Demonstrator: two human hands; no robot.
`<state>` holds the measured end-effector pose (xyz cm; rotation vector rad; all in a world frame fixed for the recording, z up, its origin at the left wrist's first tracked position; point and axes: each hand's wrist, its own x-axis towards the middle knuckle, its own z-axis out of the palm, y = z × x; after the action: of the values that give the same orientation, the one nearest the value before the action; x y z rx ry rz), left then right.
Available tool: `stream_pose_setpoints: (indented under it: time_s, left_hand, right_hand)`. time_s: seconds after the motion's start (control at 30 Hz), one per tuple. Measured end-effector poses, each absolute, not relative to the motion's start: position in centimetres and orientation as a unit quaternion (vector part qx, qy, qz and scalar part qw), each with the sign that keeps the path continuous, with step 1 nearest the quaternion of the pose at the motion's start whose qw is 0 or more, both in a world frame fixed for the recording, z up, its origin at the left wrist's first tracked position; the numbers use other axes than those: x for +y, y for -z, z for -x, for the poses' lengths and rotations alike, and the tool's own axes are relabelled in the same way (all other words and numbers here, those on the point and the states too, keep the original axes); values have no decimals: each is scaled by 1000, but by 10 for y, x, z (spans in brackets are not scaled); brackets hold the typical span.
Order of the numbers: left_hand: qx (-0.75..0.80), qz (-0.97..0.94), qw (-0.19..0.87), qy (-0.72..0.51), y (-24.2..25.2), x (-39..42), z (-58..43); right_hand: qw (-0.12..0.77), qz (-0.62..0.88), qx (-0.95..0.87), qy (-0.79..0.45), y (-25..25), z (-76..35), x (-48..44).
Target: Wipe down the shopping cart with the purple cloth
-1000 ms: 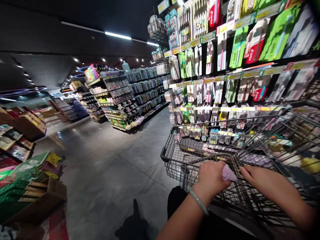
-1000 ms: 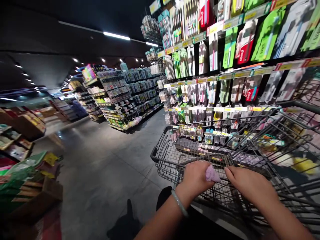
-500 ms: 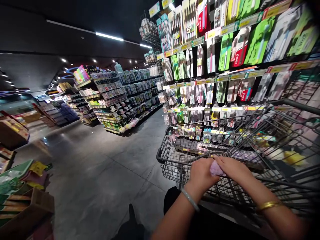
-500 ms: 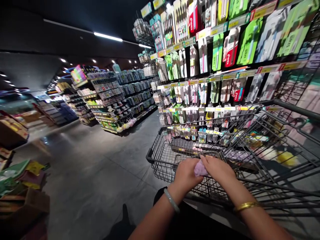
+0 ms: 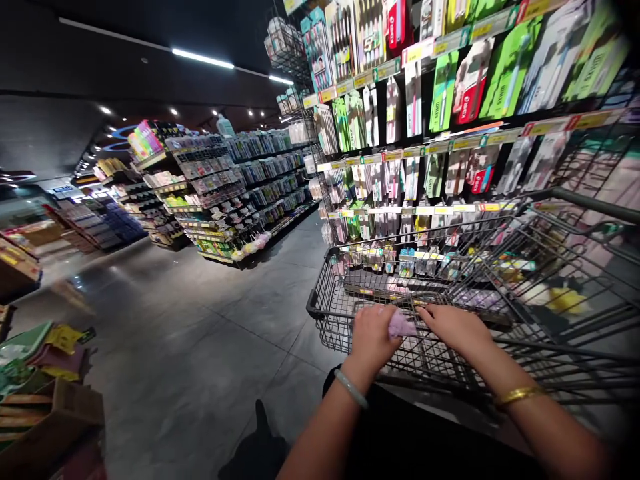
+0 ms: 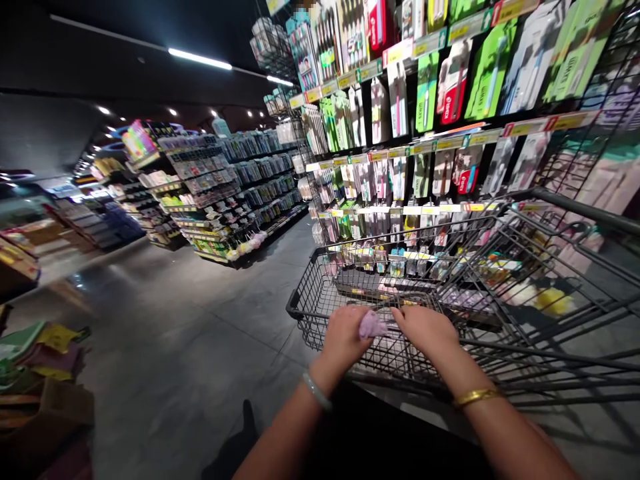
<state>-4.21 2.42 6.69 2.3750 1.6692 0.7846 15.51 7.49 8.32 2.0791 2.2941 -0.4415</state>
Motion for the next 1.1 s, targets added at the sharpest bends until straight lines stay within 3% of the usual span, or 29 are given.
stream_pose_setpoints:
  time_s: [0.2,0.5,0.87,1.1]
  left_hand:
    - [597,-747,72,-284,-64,25,75]
    - [590,-770,47,-238,-56,26,42]
    - [614,-743,101,-248,-67,30,96]
    - [606,-755,85,-236,-58,39,98]
  right_hand:
    - [2,-659,739,141,-81,-154,75]
    - [-3,-659,739,139,-76,-161,78]
    - [9,-662,734,151,-76,-164,79]
    - [22,-642,758,114,-96,-137,73]
